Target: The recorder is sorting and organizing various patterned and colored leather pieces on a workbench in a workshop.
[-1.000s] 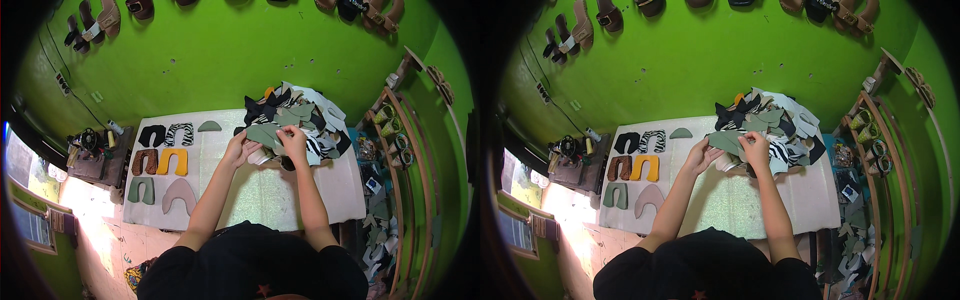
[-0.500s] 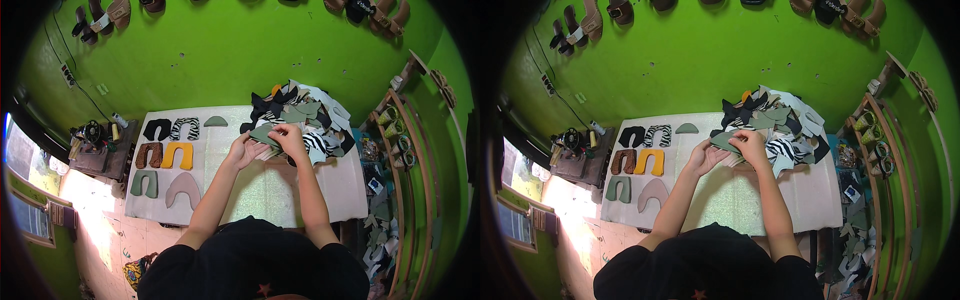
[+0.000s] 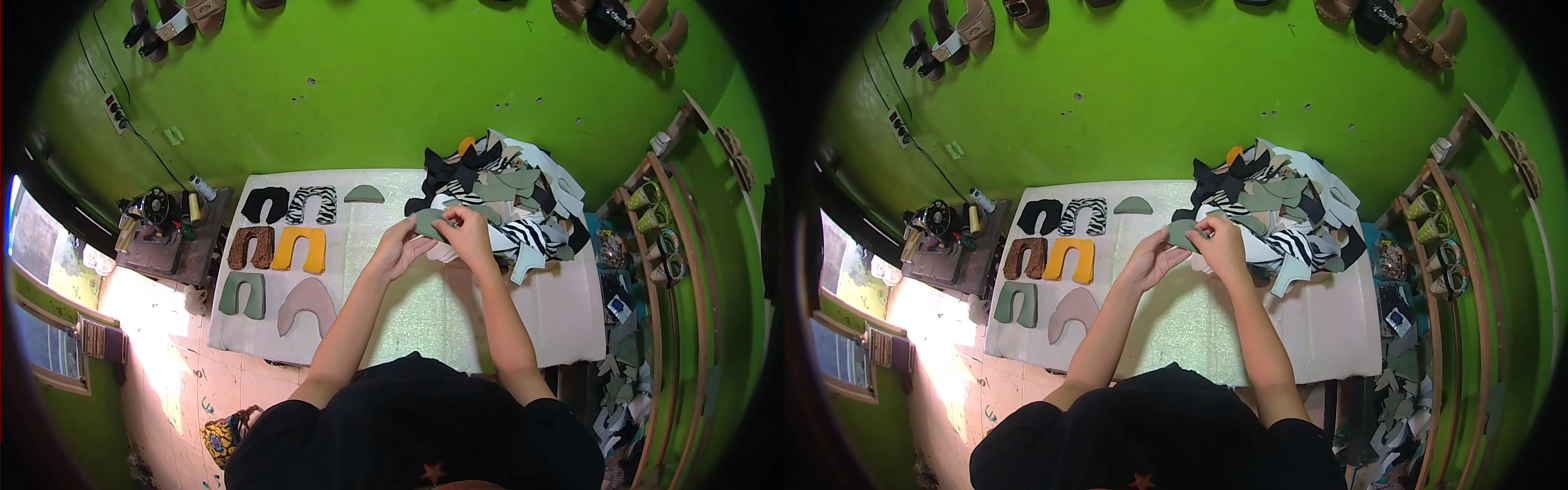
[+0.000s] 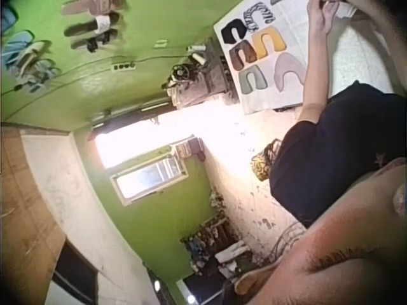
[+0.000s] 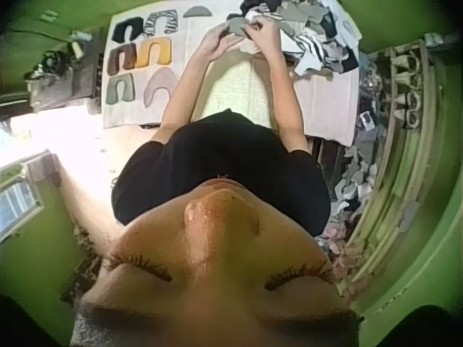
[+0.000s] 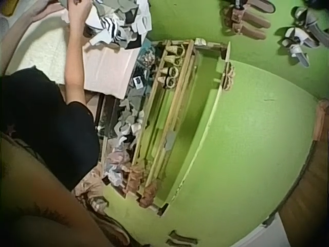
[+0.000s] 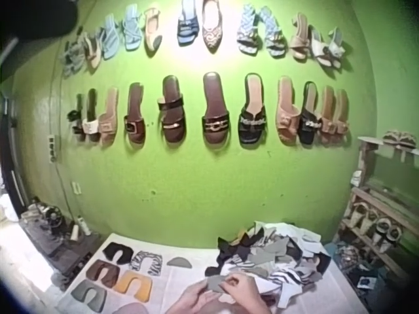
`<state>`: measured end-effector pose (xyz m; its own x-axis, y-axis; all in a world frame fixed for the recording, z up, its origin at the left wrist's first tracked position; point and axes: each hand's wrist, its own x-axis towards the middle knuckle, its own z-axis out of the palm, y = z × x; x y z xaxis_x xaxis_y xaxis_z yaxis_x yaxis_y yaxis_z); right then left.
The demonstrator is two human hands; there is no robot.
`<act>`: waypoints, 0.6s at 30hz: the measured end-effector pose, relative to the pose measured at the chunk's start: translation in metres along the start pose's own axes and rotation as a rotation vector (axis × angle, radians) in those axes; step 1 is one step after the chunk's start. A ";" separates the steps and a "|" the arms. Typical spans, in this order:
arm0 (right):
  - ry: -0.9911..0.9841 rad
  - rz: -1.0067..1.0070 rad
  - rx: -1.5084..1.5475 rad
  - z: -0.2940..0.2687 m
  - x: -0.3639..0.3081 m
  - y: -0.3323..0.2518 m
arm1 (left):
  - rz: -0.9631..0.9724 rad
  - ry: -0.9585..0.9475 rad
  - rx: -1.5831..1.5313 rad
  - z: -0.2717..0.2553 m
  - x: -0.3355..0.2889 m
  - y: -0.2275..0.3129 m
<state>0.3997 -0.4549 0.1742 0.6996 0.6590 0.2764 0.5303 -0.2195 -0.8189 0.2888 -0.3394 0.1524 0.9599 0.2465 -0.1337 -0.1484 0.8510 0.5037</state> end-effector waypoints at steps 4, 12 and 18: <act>0.076 -0.103 -0.054 0.022 0.004 0.007 | 0.088 0.114 0.219 -0.016 -0.001 0.005; -0.247 0.235 0.219 0.083 0.026 0.043 | 0.181 0.302 0.383 -0.074 0.008 0.034; -0.166 0.199 0.142 0.137 0.069 0.066 | 0.107 0.442 0.677 -0.126 0.035 0.079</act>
<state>0.4173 -0.3254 0.0707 0.6892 0.7241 0.0269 0.3097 -0.2609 -0.9143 0.2812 -0.2056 0.0801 0.7452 0.5909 -0.3089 0.0779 0.3831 0.9204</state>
